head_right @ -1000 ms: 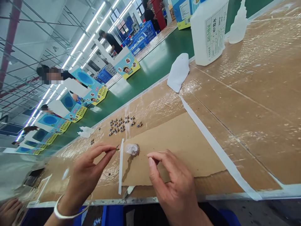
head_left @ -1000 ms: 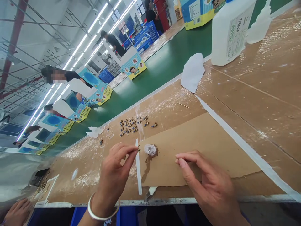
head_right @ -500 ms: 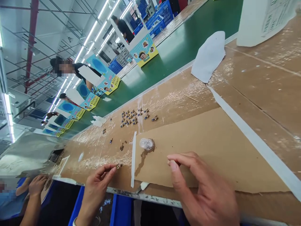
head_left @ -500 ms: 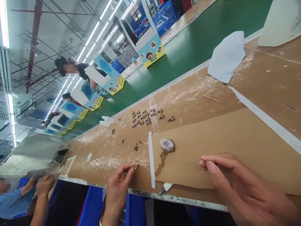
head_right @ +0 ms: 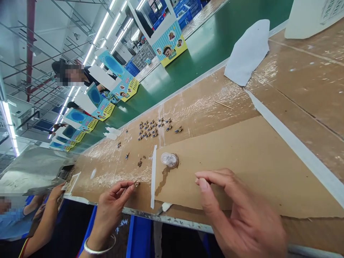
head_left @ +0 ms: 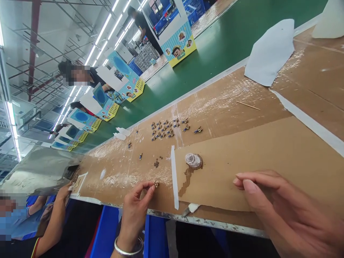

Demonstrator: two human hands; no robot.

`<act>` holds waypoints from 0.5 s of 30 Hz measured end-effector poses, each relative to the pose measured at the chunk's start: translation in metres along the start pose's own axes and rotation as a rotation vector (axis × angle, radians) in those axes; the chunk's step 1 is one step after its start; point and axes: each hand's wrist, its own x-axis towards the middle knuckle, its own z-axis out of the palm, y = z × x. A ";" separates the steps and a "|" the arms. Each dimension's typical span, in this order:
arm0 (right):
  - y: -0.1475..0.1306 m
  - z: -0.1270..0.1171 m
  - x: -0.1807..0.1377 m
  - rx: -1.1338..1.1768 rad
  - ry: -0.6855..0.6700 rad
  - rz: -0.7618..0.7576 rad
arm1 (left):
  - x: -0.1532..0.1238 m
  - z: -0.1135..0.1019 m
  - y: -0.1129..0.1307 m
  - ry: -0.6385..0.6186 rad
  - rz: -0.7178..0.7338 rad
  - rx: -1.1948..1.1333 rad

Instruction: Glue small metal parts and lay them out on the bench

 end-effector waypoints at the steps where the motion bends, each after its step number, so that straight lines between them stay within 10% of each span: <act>1: 0.000 0.000 0.000 -0.008 0.005 -0.010 | 0.000 0.000 0.000 0.004 0.001 -0.002; 15: 0.002 0.002 -0.002 -0.040 -0.006 0.035 | 0.003 -0.001 -0.004 -0.017 0.029 0.031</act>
